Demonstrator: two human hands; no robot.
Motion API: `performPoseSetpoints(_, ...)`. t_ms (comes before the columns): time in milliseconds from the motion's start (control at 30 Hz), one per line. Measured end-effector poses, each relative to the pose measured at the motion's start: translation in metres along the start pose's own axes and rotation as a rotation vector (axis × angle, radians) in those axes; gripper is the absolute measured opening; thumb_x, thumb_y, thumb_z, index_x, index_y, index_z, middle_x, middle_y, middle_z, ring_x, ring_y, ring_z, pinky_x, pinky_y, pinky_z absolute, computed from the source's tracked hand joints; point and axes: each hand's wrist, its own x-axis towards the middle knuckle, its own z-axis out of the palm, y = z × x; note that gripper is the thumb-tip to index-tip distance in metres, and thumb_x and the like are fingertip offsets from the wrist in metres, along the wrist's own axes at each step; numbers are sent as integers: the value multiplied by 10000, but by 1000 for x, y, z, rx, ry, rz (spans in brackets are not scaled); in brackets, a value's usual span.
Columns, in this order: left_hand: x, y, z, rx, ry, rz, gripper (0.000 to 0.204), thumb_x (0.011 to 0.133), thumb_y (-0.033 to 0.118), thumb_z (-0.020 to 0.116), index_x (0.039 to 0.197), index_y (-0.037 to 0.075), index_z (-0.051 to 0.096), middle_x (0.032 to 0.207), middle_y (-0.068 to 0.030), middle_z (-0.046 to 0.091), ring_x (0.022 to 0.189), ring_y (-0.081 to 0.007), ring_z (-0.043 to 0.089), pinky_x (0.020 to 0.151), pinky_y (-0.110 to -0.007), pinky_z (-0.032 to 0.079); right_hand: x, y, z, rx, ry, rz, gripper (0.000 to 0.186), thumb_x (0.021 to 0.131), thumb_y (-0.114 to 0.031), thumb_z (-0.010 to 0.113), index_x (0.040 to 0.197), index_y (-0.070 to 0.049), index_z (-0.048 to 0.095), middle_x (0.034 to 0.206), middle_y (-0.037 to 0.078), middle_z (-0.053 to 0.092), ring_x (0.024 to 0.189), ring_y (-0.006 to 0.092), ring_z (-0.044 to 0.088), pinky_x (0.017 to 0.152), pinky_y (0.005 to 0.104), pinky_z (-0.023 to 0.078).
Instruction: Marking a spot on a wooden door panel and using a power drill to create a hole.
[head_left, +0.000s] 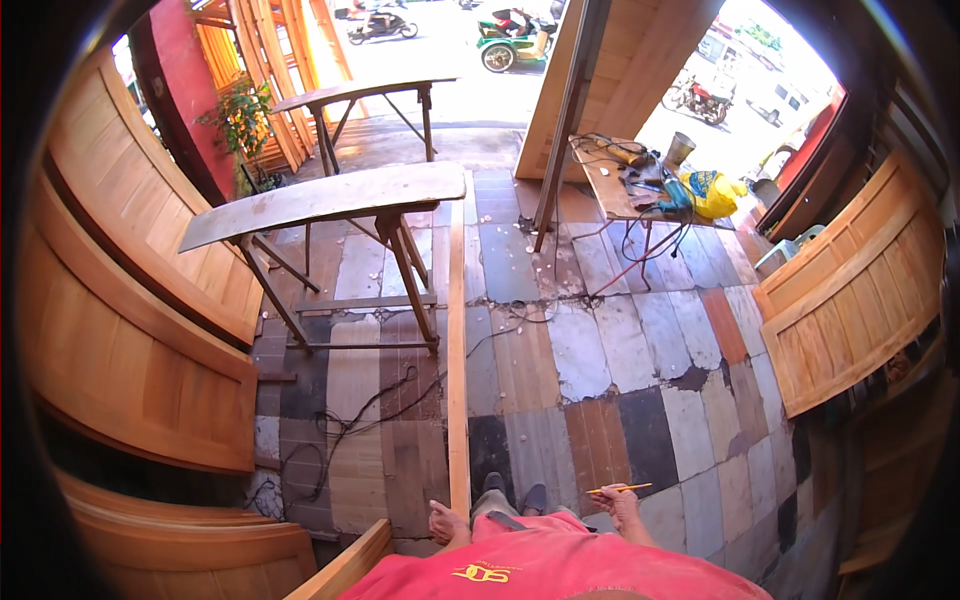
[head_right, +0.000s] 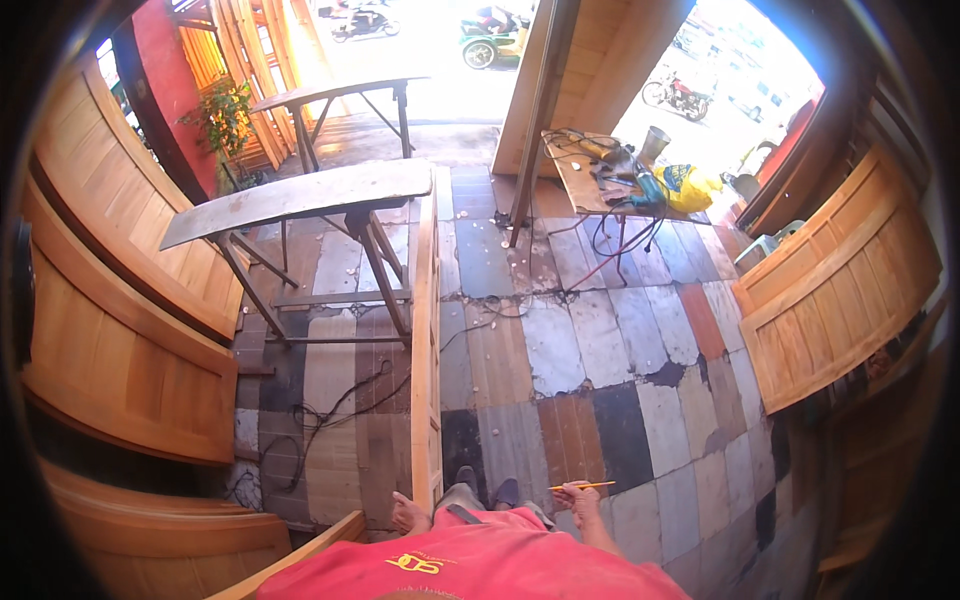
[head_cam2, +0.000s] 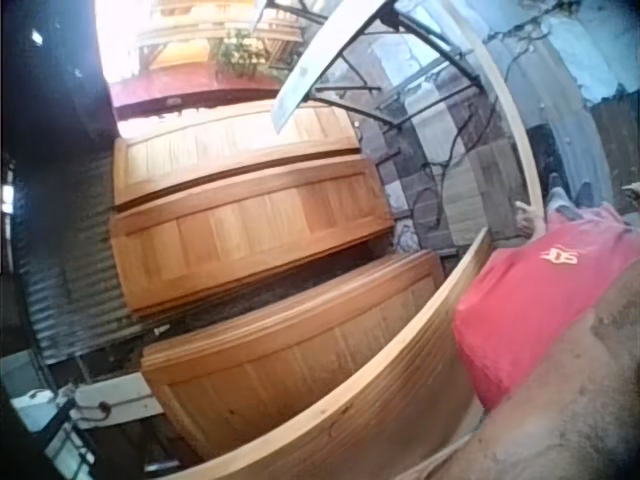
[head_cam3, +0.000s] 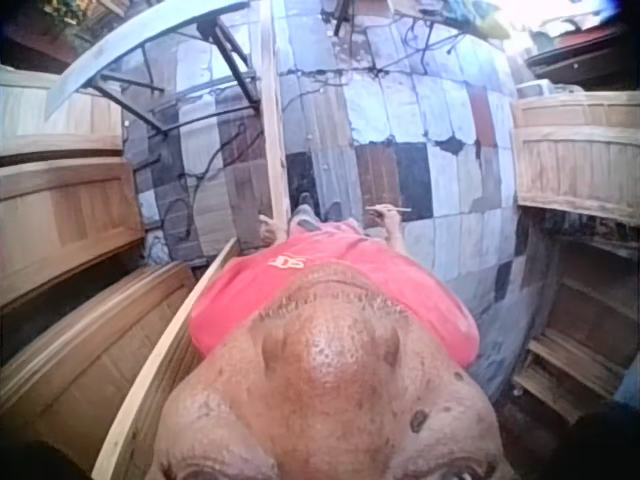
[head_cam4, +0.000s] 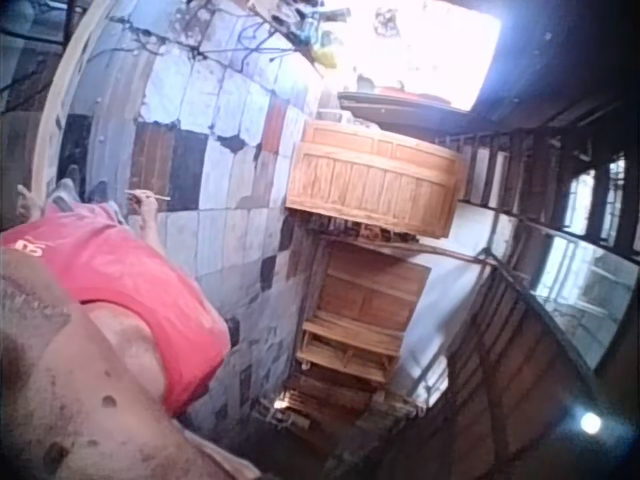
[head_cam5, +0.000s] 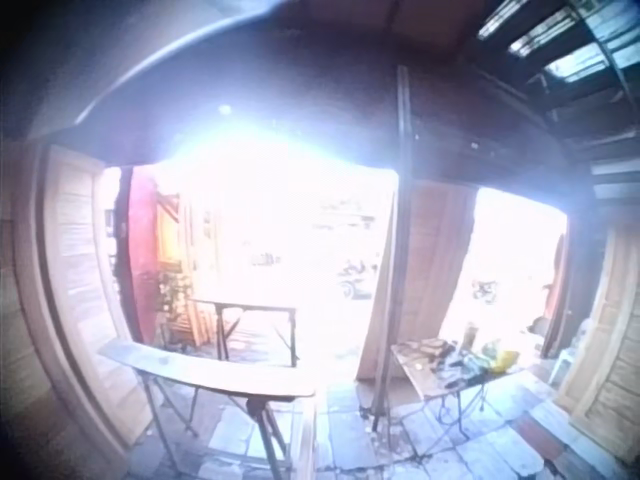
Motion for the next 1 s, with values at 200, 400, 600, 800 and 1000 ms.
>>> performPoseSetpoints(200, -2, 0, -2, -12, 7, 21, 748, 1101, 584, 314, 1036, 6, 783, 1139, -202, 758, 1063, -459, 694, 900, -600, 522, -9, 9, 13, -24, -48, 18, 107, 965, -39, 725, 1019, -25, 633, 956, 194, 768, 868, 301, 798, 806, 410, 687)
performPoseSetpoints(400, -10, 5, -10, -34, 16, 3, 708, 1101, 573, 340, 1083, 16, 778, 1176, -205, 749, 1072, -458, 695, 887, -599, 532, -14, 9, 6, 17, -83, 19, 103, 967, -36, 719, 1022, -26, 632, 969, 210, 773, 857, 302, 801, 795, 401, 690)
performPoseSetpoints(600, -20, 11, -14, -45, 59, 8, 676, 1098, 556, 367, 1089, 26, 786, 1186, -190, 753, 1079, -444, 702, 889, -582, 542, -8, 9, -26, 64, -30, -1, 106, 970, -30, 712, 1034, -24, 628, 957, 203, 769, 857, 312, 799, 796, 415, 689)
performPoseSetpoints(800, -16, 4, -3, -47, 130, 24, 661, 1085, 549, 392, 1077, 30, 801, 1154, -190, 766, 1068, -447, 703, 883, -581, 541, -16, 23, -61, 143, 45, -21, 120, 964, -28, 713, 1036, -23, 617, 960, 201, 758, 876, 316, 794, 796, 436, 682)
performPoseSetpoints(1000, -13, -1, 0, -1, 110, 22, 656, 1082, 552, 392, 1054, 48, 810, 1100, -180, 781, 1074, -439, 711, 864, -589, 541, -15, 20, -85, 165, 57, -77, 144, 964, -34, 713, 1065, -34, 610, 967, 203, 755, 867, 315, 789, 793, 431, 676)
